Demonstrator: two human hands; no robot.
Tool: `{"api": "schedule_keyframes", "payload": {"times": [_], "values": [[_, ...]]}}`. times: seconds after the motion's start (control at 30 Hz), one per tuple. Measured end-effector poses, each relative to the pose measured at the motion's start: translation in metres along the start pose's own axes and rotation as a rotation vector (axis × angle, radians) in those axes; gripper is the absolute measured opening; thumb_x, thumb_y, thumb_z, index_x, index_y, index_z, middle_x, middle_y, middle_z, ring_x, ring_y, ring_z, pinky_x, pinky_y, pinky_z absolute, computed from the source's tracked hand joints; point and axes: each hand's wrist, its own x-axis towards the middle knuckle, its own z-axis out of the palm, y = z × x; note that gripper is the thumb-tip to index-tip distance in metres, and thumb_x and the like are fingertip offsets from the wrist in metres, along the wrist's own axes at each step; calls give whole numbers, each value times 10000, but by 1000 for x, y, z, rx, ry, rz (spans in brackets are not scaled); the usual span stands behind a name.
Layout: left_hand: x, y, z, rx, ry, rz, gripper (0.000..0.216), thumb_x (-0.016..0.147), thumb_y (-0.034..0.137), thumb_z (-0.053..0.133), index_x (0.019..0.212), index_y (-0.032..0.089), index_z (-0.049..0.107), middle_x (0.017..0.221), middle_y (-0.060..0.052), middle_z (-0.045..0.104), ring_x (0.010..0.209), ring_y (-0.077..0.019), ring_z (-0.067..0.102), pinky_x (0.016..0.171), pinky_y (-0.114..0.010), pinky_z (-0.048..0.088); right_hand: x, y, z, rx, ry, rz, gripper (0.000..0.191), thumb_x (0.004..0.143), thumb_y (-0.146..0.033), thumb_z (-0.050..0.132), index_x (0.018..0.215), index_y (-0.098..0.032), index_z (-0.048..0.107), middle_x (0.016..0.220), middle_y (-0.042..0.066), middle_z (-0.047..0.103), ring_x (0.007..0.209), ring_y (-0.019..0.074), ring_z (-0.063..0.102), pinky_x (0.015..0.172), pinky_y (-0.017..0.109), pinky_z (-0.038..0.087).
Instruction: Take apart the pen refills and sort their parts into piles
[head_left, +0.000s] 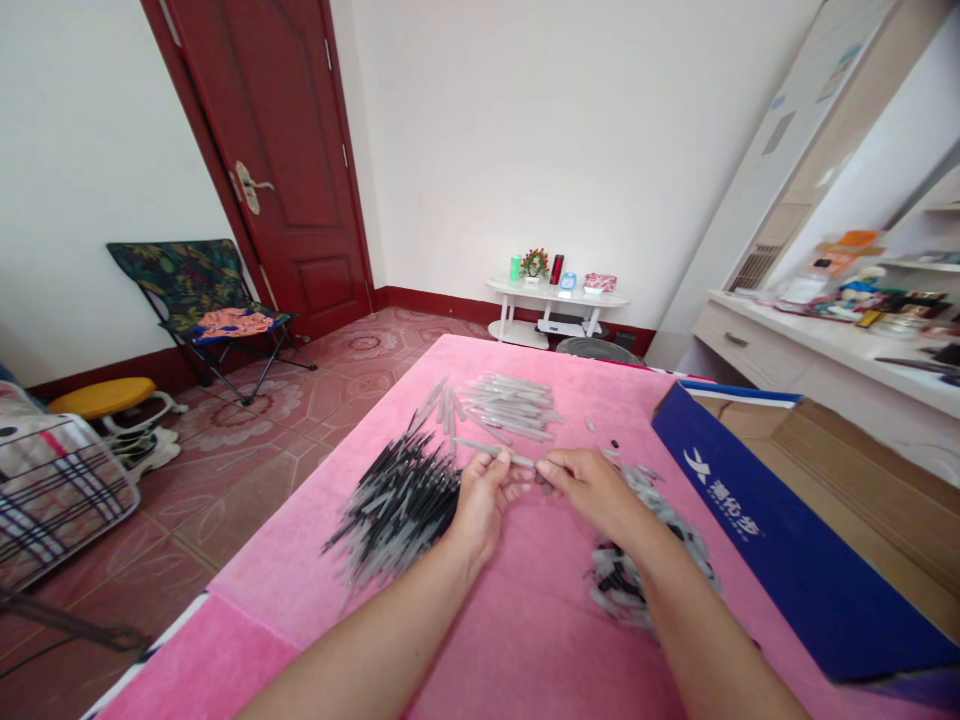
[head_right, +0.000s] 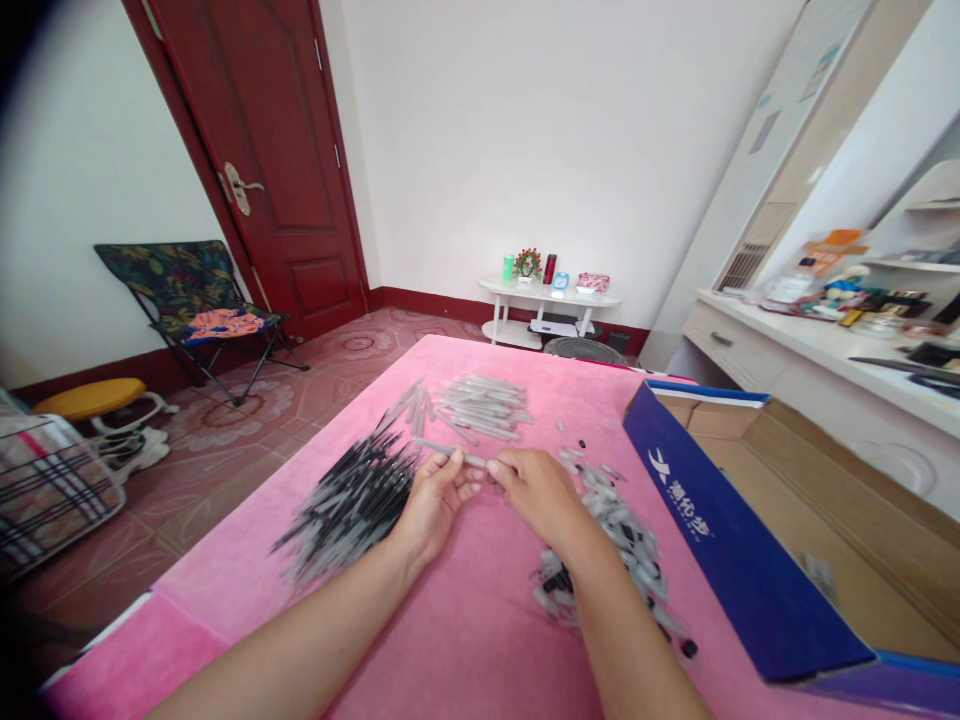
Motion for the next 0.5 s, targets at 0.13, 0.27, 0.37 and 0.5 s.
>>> {"api": "schedule_keyframes", "payload": {"times": [0.13, 0.27, 0.37, 0.5], "values": [[1, -1, -3, 21, 33, -37, 253, 672, 357, 630, 744, 145, 512, 706, -31, 605, 613, -124, 576, 538, -222, 414, -2, 22, -15, -148, 68, 124, 371, 813, -406, 364, 667, -174, 613, 623, 16, 623, 609, 143, 557, 553, 214, 364], [2, -3, -4, 1, -28, -120, 224, 681, 327, 601, 794, 143, 542, 643, -5, 542, 575, -117, 546, 516, -225, 401, -9, 64, -35, -430, 222, 417, 253, 750, -368, 455, 838, -213, 636, 805, 53, 658, 722, 195, 589, 575, 255, 376], [1, -3, -3, 39, -75, -164, 275, 678, 304, 594, 899, 142, 566, 556, 35, 450, 456, -72, 447, 434, -190, 317, -15, 90, -38, -500, 194, 549, 295, 695, -291, 499, 949, -219, 631, 921, 83, 654, 809, 231, 598, 604, 286, 395], [-2, -1, 0, 169, -100, -170, 410, 699, 382, 578, 1037, 152, 556, 544, 48, 409, 374, -27, 254, 377, -186, 112, -17, 99, -32, -511, 183, 580, 318, 655, -219, 504, 938, -250, 644, 906, 72, 662, 800, 225, 610, 598, 285, 395]]}}
